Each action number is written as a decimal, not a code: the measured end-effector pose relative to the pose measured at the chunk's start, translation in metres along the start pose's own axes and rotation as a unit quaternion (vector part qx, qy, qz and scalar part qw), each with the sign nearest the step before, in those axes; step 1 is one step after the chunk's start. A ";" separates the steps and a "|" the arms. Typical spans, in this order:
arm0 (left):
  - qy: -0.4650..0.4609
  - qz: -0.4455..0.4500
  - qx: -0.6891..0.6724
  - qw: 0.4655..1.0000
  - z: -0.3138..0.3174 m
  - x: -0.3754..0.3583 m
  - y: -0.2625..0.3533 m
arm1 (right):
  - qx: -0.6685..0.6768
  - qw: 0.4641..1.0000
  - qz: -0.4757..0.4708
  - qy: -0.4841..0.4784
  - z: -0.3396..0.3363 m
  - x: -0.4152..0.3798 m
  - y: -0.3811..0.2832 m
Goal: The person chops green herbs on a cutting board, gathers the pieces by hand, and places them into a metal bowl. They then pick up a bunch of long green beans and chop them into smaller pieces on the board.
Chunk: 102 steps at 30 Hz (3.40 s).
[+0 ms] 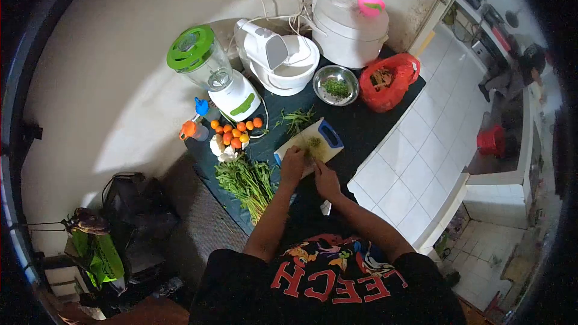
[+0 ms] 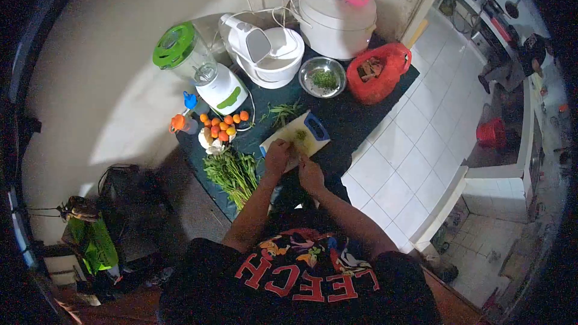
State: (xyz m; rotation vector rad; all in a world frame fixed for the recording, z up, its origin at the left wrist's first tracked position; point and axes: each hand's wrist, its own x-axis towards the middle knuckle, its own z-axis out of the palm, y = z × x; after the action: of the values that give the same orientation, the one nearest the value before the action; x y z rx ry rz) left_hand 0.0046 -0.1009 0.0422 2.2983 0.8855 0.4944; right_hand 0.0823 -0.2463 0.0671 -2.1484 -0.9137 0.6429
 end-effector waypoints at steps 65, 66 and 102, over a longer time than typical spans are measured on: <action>0.010 0.077 0.023 0.997 0.008 -0.011 -0.022 | -0.116 0.993 -0.033 -0.010 0.028 -0.005 0.006; 0.010 0.077 0.013 0.997 0.008 -0.009 -0.020 | -0.112 0.993 0.022 -0.039 0.026 0.002 -0.001; 0.054 0.014 -0.018 0.998 0.017 -0.010 -0.016 | -0.075 0.997 -0.006 -0.010 0.016 -0.002 0.001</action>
State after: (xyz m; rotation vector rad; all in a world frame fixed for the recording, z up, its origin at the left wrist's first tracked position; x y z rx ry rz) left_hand -0.0006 -0.1056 0.0174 2.2721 0.8906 0.6470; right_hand 0.0710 -0.2420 0.0567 -2.2705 -1.0145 0.6080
